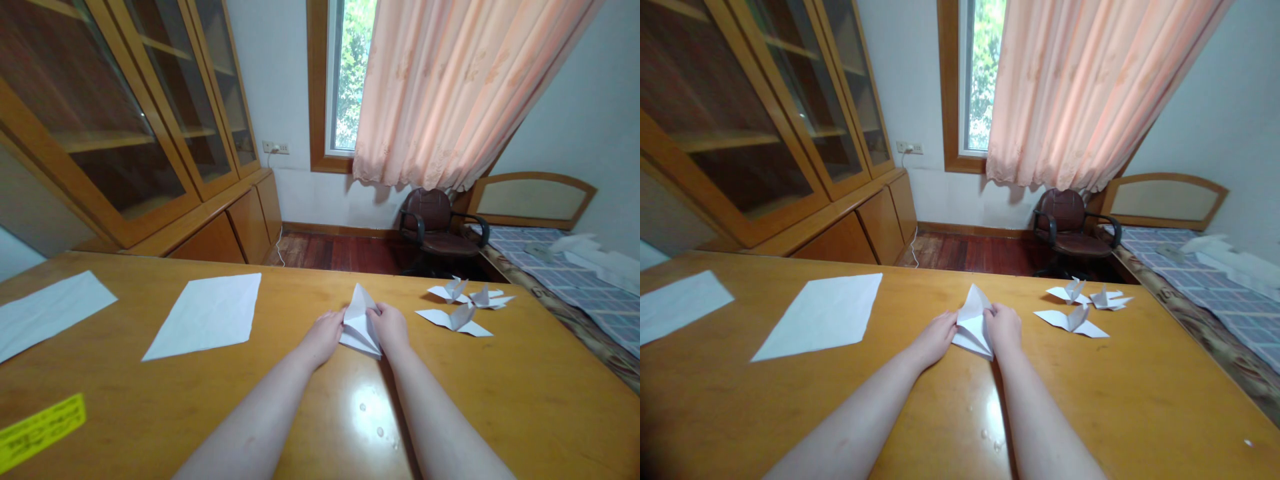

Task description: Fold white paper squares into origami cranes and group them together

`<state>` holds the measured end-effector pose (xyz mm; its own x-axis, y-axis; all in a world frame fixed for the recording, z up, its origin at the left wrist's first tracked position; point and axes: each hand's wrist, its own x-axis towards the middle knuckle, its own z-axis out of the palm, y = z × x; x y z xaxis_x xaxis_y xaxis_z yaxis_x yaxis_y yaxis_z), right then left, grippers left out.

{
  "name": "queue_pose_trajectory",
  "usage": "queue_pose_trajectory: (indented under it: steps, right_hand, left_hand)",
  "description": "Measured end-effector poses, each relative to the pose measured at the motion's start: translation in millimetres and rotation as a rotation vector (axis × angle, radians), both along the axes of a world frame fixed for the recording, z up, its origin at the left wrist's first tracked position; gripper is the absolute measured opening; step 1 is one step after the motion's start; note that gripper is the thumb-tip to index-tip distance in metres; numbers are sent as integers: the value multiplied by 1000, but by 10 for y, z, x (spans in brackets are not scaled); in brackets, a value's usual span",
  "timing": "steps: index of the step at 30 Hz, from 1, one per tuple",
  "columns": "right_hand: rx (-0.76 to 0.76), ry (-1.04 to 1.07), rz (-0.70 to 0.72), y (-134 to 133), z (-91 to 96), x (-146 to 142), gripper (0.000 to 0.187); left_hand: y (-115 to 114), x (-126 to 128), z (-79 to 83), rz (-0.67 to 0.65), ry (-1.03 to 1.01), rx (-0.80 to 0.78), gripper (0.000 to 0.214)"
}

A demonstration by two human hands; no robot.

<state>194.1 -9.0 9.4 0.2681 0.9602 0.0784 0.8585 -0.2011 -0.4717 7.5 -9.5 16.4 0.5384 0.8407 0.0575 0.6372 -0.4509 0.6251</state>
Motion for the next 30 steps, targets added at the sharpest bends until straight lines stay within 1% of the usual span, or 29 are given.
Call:
queue_pose_trajectory:
  steps: [4,7,10,12,15,18,20,23,27,30]
  right_hand:
    - [-35,29,2,0,13,-7,26]
    - [-33,60,21,-6,18,-16,26]
    - [-27,84,33,-4,5,-23,25]
    - [7,119,19,4,-17,-23,25]
    - [100,165,-30,18,-57,-18,29]
    - [199,93,-99,21,-68,-16,22]
    - [233,20,-88,16,-53,-25,14]
    - [231,-19,48,0,-13,-62,9]
    - [226,59,295,-38,39,-139,15]
    - [160,125,475,-80,89,-191,18]
  left_hand:
    - [-11,5,69,-31,10,21,39]
    - [-26,3,94,-67,-49,36,36]
    - [-32,-3,97,-66,-86,61,35]
    - [-30,-1,90,-37,-66,64,32]
    - [-30,12,73,-2,-14,59,28]
    - [-37,28,57,-11,10,58,32]
    - [-39,31,40,8,34,50,36]
    - [-27,20,2,96,89,42,41]
    - [-3,-5,-44,218,159,69,46]
    - [2,-13,-50,249,192,73,45]
